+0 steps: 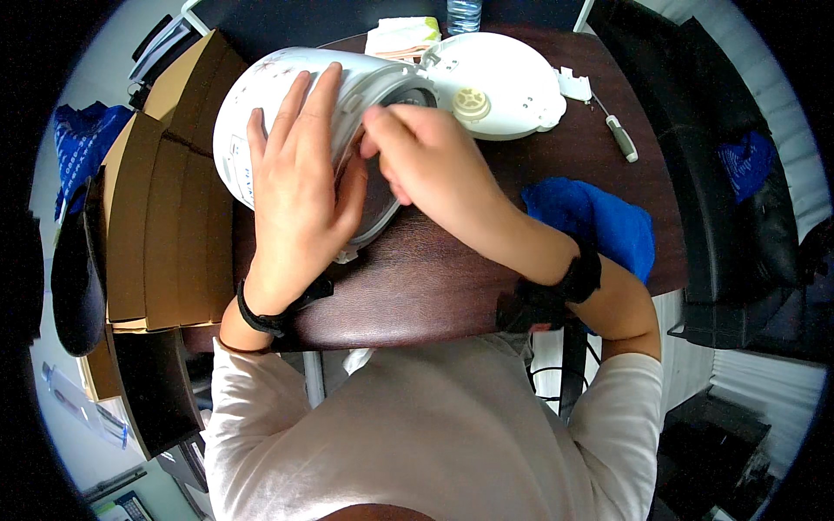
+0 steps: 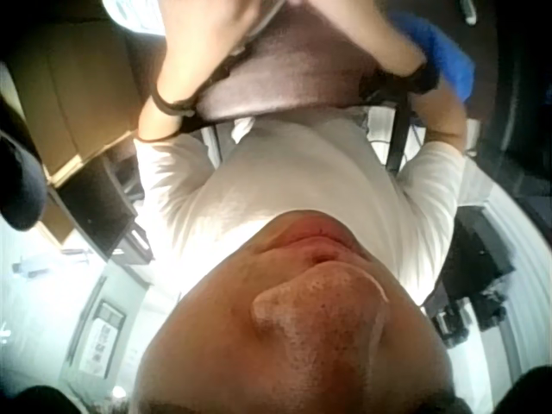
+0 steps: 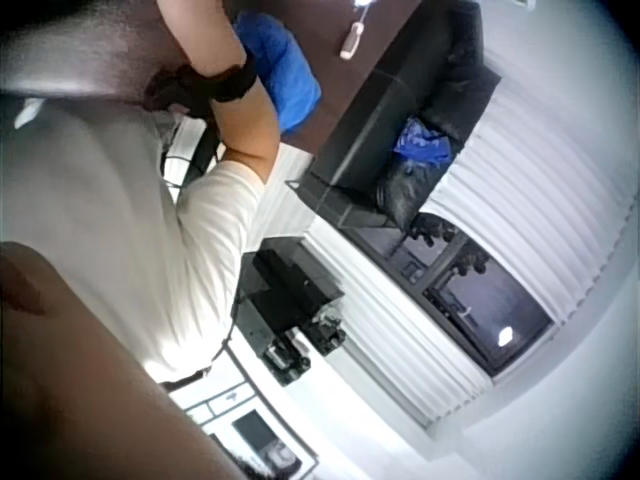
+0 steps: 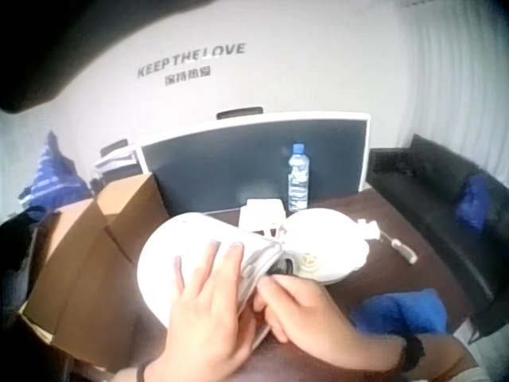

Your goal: The person assembles a white plastic appliance by hand, aligning a circular base with a main body and securing it with multiple screws using a screwdriver. The person rotates the unit to access different screw holes and tightens each one.

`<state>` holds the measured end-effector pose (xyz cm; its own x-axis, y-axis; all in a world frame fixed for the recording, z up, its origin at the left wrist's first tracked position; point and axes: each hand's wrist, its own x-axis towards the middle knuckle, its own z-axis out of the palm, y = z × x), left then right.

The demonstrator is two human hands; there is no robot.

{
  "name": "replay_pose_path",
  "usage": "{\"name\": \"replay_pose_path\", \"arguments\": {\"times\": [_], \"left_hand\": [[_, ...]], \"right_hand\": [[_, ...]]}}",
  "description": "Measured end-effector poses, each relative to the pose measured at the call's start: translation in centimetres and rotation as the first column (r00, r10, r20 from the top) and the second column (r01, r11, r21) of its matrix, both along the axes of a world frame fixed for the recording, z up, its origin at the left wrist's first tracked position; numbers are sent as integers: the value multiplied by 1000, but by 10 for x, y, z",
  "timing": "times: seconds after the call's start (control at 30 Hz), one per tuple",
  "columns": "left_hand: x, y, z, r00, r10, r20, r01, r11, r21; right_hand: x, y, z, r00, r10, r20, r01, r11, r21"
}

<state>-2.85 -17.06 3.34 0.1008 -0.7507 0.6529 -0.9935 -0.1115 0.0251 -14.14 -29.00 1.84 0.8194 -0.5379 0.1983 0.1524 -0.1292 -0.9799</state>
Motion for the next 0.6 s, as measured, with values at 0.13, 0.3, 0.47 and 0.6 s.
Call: {"name": "replay_pose_path", "arguments": {"times": [0.13,0.3,0.47,0.6], "left_hand": [[0,-1,-2,1000,0,-4,0,1000,-6],[-1,-1,-1,1000,6,11,-6,1000,-2],[-3,0,1,1000,12,-16,-12,1000,-2],[-2,-2,3,999,-11,-30,11,1000,0]], "right_hand": [[2,-1,-5,977,-183,112,213,760,-615],[8,2,-3,996,-91,-5,88,979,-185],[0,15,16,989,136,56,-140,749,648],[-12,-6,9,933,323,158,-333,611,719]]}}
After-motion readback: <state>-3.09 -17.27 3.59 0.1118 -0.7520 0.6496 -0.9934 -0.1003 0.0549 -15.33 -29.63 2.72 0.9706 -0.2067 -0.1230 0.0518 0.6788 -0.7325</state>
